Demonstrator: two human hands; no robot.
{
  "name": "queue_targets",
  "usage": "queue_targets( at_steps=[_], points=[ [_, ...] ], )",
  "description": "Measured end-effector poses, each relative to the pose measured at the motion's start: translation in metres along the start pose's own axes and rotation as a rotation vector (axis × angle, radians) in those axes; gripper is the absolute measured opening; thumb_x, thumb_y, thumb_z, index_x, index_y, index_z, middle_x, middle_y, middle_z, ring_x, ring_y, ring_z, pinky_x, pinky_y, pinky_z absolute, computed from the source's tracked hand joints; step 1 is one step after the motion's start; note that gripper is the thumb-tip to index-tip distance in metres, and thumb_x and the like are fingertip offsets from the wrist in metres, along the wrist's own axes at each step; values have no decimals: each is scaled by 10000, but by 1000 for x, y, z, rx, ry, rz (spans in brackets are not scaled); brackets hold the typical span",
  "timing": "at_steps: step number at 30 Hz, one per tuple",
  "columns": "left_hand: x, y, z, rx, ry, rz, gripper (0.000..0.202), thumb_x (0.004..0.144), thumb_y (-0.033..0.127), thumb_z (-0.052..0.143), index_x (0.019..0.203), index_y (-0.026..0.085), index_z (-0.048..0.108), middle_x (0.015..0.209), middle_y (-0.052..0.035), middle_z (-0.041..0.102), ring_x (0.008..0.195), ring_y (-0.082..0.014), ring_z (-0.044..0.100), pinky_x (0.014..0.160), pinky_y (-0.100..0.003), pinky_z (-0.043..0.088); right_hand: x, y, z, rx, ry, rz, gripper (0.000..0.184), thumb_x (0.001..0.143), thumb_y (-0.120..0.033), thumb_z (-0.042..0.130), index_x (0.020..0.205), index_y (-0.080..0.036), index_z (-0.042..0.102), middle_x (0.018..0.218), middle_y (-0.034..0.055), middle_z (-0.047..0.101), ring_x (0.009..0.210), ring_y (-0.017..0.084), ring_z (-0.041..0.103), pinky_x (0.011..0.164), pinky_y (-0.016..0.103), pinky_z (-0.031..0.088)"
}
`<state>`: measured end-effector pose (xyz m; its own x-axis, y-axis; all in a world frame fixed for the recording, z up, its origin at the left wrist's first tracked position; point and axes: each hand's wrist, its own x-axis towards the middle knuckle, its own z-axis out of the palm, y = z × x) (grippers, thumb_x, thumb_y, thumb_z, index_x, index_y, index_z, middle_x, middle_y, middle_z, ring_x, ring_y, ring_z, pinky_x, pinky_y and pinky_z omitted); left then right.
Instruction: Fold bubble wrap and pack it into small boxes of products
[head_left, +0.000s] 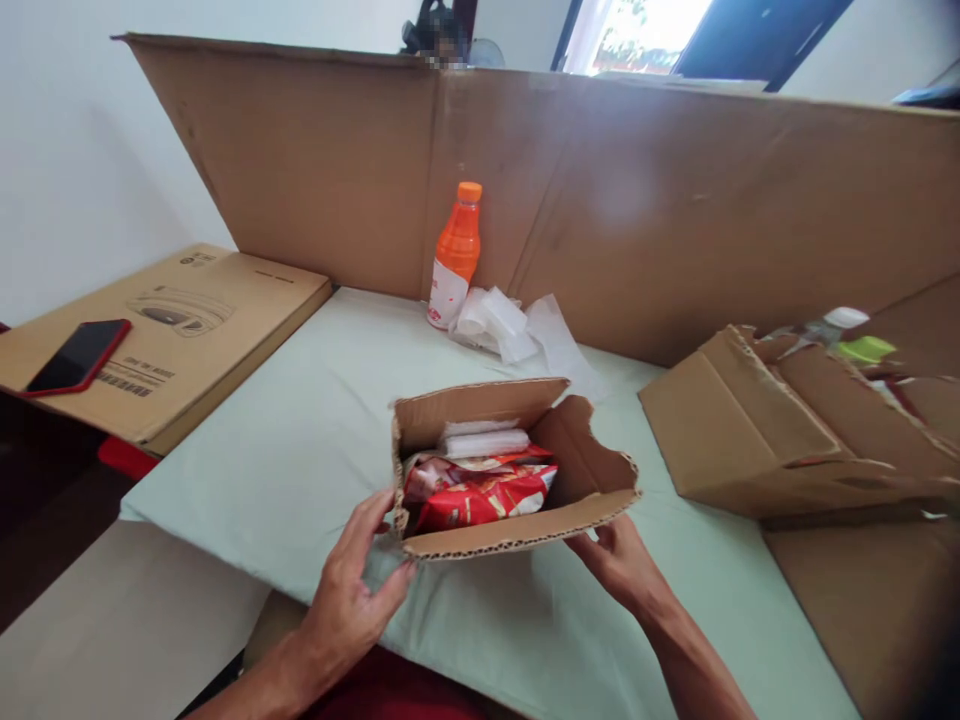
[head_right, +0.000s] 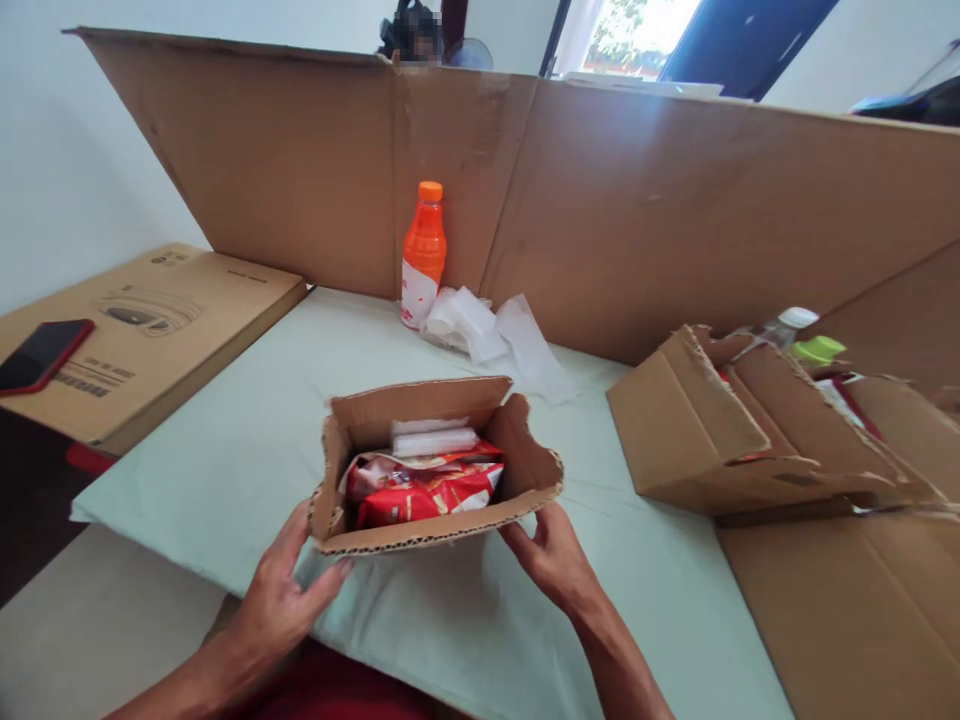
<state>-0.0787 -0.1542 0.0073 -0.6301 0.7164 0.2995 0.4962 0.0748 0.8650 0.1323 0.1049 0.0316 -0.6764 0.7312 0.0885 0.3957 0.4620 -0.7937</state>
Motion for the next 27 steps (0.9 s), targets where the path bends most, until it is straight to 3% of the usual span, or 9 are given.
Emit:
queue_targets(
  at_steps=[4, 7, 13, 18, 21, 25, 27],
  points=[
    [-18, -23, -45, 223, 81, 25, 659, 848, 306, 705, 1452, 258, 447, 1420, -129, 574, 1323, -322, 557, 1090, -501, 493, 47, -34, 46, 184, -117, -172, 492, 855, -558, 646, 1180, -189, 663, 1213, 131, 717, 1052, 298, 674, 923, 435, 556],
    [-16, -34, -59, 232, 160, -60, 762, 834, 409, 734, 1489, 239, 382, 1467, -163, 512, 1351, -348, 523, 1114, -545, 454, 72, -53, 75, 252, -160, -253, 544, 877, -530, 639, 1309, -202, 592, 1319, 125, 670, 1108, 279, 655, 987, 443, 529],
    [5, -54, -54, -31, 162, -231, 1098, 738, 544, 807, 1585, 235, 181, 1556, -203, 398, 1392, -384, 483, 1129, -544, 431, 70, -38, 90, 259, -130, -142, 604, 878, -551, 648, 1363, -213, 523, 1378, 146, 622, 1153, 281, 648, 913, 424, 562],
    [29, -71, -60, -128, -11, -131, 1311, 642, 600, 857, 1618, 240, 59, 1578, -207, 391, 1394, -408, 475, 1163, -583, 377, 65, -27, 102, 354, -149, -6, 610, 861, -592, 660, 1327, -217, 539, 1332, 149, 649, 956, 243, 718, 860, 396, 587],
    [32, -70, -60, -128, -26, -121, 1308, 662, 603, 835, 1621, 233, 27, 1594, -201, 371, 1390, -410, 480, 1164, -593, 378, 64, -29, 109, 392, -111, 19, 611, 824, -637, 676, 1270, -226, 599, 1261, 127, 693, 937, 256, 719, 835, 389, 602],
    [26, -61, -53, -37, 40, -90, 1279, 655, 530, 848, 1622, 246, 61, 1603, -186, 362, 1410, -422, 456, 1147, -577, 420, 60, -24, 112, 372, -42, 11, 575, 795, -668, 684, 1170, -232, 685, 1093, 110, 749, 942, 292, 716, 781, 373, 614],
    [26, -61, -52, -15, 78, -51, 1282, 635, 486, 868, 1619, 253, 80, 1595, -192, 373, 1400, -427, 470, 1139, -583, 428, 65, -23, 115, 346, -34, -6, 580, 817, -672, 656, 1193, -232, 684, 1102, 113, 747, 984, 300, 709, 792, 366, 611]
  ],
)
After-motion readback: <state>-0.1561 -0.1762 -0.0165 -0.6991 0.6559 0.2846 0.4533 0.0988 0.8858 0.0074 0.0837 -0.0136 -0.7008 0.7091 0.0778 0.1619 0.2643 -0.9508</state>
